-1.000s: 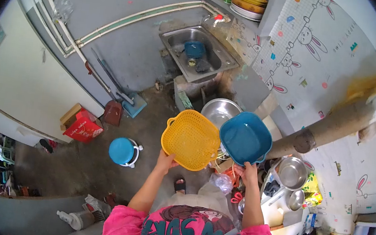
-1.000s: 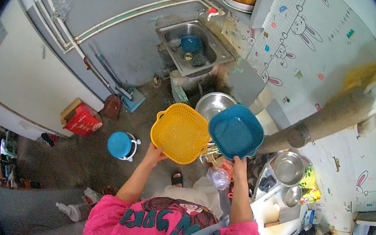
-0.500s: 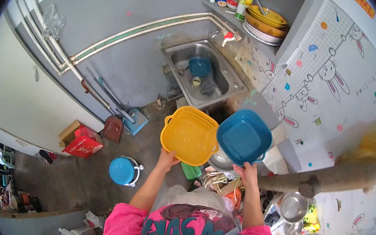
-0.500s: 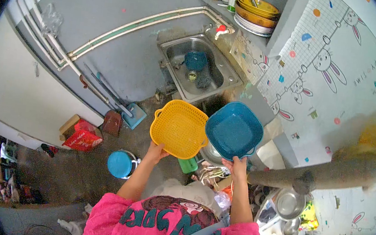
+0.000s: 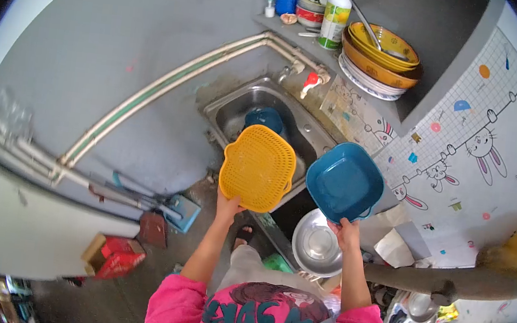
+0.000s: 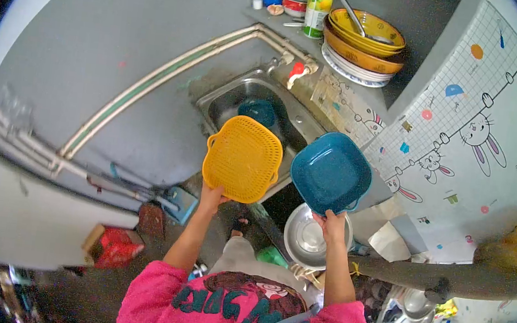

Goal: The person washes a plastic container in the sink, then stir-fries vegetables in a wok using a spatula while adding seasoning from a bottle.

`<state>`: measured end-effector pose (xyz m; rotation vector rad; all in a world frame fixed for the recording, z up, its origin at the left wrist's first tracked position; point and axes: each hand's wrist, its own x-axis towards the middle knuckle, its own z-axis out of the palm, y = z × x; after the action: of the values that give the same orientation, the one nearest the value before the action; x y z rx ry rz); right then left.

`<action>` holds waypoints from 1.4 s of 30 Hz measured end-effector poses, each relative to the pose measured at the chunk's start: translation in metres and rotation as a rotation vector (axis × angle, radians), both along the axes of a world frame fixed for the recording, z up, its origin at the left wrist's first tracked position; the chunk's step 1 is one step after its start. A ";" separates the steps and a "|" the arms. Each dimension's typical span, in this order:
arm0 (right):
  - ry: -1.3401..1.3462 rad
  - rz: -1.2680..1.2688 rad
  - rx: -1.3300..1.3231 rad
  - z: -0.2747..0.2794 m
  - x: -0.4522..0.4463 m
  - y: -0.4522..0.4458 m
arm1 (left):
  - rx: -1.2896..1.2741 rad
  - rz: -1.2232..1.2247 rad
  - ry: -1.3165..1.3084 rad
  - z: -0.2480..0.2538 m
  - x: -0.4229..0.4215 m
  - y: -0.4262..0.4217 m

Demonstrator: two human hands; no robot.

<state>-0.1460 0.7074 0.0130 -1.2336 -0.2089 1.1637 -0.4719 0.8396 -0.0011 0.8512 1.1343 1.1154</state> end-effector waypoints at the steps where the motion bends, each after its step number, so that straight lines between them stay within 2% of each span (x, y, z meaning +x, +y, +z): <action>1: 0.020 -0.046 0.006 0.001 -0.007 0.015 | 0.061 -0.029 0.032 0.004 -0.003 0.025; 2: 0.045 -0.090 -0.003 0.000 -0.018 0.022 | 0.109 -0.055 0.068 0.007 -0.009 0.041; 5: 0.080 -0.214 -0.026 0.016 -0.045 0.055 | 0.703 -0.031 0.788 0.024 -0.021 0.102; 6: 0.078 -0.248 -0.030 0.022 -0.053 0.063 | 0.683 -0.101 0.754 0.044 -0.021 0.116; 10: 0.045 -0.348 -0.028 0.026 -0.063 0.083 | 1.054 -0.375 1.101 0.022 -0.034 0.181; 13: -0.071 -0.396 -0.031 0.041 -0.072 0.096 | 1.355 -0.525 1.054 0.007 -0.031 0.211; 17: -0.281 -0.405 -0.108 0.044 -0.079 0.114 | 1.464 -0.655 1.048 -0.013 -0.007 0.232; 20: -0.465 -0.322 -0.079 0.044 -0.097 0.125 | 1.530 -0.739 1.020 -0.019 0.006 0.238; 22: -0.848 -0.229 -0.145 0.060 -0.113 0.134 | 1.571 -0.772 1.005 -0.024 0.014 0.238; 25: -0.917 -0.186 -0.202 0.087 -0.126 0.143 | 1.604 -0.768 0.958 -0.028 0.019 0.237; 27: -1.142 -0.187 -0.264 0.078 -0.125 0.143 | 1.610 -0.772 0.957 -0.034 0.020 0.235; 34: -1.076 -0.265 -0.199 0.077 -0.124 0.141 | 1.551 -0.804 0.948 -0.035 0.013 0.240; 37: -1.047 -0.310 -0.161 0.058 -0.118 0.130 | 1.567 -0.758 0.947 -0.034 0.009 0.243; 42: -0.915 -0.369 -0.149 0.041 -0.116 0.115 | 1.391 -0.602 0.946 -0.037 0.001 0.234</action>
<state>-0.2624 0.8227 0.0537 -1.7864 -0.5499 0.2390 -0.4707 1.0740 -0.0376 2.7922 0.5170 0.8569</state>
